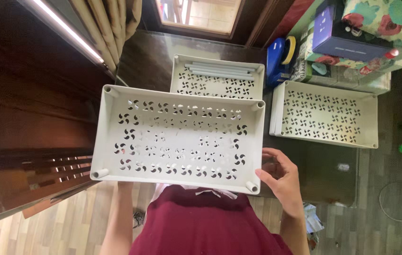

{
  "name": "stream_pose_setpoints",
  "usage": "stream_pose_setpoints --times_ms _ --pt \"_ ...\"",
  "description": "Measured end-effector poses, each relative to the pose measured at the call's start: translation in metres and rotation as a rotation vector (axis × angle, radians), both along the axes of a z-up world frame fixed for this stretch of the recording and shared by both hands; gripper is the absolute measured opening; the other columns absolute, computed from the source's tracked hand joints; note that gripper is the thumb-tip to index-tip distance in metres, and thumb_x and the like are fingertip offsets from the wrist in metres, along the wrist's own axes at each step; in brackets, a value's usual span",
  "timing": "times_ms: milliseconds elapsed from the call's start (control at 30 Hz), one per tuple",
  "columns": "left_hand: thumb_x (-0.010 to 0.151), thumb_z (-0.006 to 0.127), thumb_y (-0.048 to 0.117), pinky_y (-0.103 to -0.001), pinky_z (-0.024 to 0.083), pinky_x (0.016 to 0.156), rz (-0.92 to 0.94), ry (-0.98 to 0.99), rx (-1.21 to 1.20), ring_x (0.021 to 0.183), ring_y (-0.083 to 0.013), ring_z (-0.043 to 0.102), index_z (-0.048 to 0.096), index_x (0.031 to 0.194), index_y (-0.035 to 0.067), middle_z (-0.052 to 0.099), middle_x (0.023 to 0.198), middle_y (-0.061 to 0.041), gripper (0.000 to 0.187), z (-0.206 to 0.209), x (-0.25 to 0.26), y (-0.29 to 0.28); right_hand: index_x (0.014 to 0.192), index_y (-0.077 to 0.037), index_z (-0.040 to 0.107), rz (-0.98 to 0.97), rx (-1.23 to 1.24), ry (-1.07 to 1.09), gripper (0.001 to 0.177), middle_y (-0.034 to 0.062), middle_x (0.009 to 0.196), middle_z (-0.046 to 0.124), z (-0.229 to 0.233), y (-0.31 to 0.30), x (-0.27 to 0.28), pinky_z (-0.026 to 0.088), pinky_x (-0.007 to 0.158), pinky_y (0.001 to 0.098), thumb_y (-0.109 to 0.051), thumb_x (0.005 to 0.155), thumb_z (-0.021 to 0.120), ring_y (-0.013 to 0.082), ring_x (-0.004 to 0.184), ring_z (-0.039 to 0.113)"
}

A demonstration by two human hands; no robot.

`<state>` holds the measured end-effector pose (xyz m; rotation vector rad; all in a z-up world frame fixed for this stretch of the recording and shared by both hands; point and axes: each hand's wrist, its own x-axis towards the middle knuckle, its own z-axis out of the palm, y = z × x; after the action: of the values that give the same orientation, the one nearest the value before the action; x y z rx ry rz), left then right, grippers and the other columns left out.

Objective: The person takes apart a white plastic storage rack on a glass table, pulling the perforated shelves off the white support poles and laying the parts out. They then rebuild the rack by fitting the shelves back onto the poles and pressing each tier into place.

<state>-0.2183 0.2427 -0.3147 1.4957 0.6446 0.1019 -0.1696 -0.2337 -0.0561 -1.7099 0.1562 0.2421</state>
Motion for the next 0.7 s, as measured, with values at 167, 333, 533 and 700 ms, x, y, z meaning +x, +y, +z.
stream_pose_setpoints --times_ms 167,333,533,700 --pt "0.098 0.066 0.034 -0.029 0.04 0.051 0.021 0.037 -0.028 0.058 -0.013 0.054 0.068 0.091 0.003 0.062 0.072 -0.005 0.032 -0.004 0.0 0.011 0.122 -0.001 0.069 -0.055 0.259 0.058 0.033 0.0042 0.1 0.075 -0.063 -0.022 0.023 0.058 0.076 0.0274 -0.019 0.096 0.059 0.0096 0.083 0.071" --pt "0.099 0.066 0.032 -0.03 0.04 0.052 0.035 0.06 -0.054 0.06 -0.0138 0.055 0.067 0.095 0.002 0.062 0.074 -0.006 0.03 -0.002 0.01 0.031 0.121 0.0 0.072 -0.238 0.097 0.458 0.039 0.0061 0.098 0.074 -0.169 -0.008 0.052 0.051 0.073 0.0295 -0.029 0.104 0.052 0.0128 0.082 0.068" --pt "0.099 0.065 0.029 -0.031 0.041 0.052 0.05 0.061 -0.088 0.062 -0.0147 0.055 0.067 0.1 0.002 0.062 0.078 -0.007 0.027 -0.002 0.019 0.044 0.123 0.0 0.071 -0.148 0.168 0.481 0.037 0.0079 0.103 0.074 -0.235 0.021 0.011 0.052 0.076 0.0315 -0.027 0.102 0.056 0.0149 0.087 0.068" --pt "0.099 0.065 0.027 -0.031 0.041 0.052 0.026 0.134 -0.14 0.063 -0.0154 0.056 0.067 0.104 0.001 0.063 0.08 -0.007 0.026 -0.005 -0.016 0.029 0.124 0.0 0.069 -0.125 0.161 0.395 0.037 0.0094 0.107 0.073 -0.232 0.01 -0.024 0.052 0.08 0.0331 -0.026 0.1 0.059 0.0167 0.091 0.068"
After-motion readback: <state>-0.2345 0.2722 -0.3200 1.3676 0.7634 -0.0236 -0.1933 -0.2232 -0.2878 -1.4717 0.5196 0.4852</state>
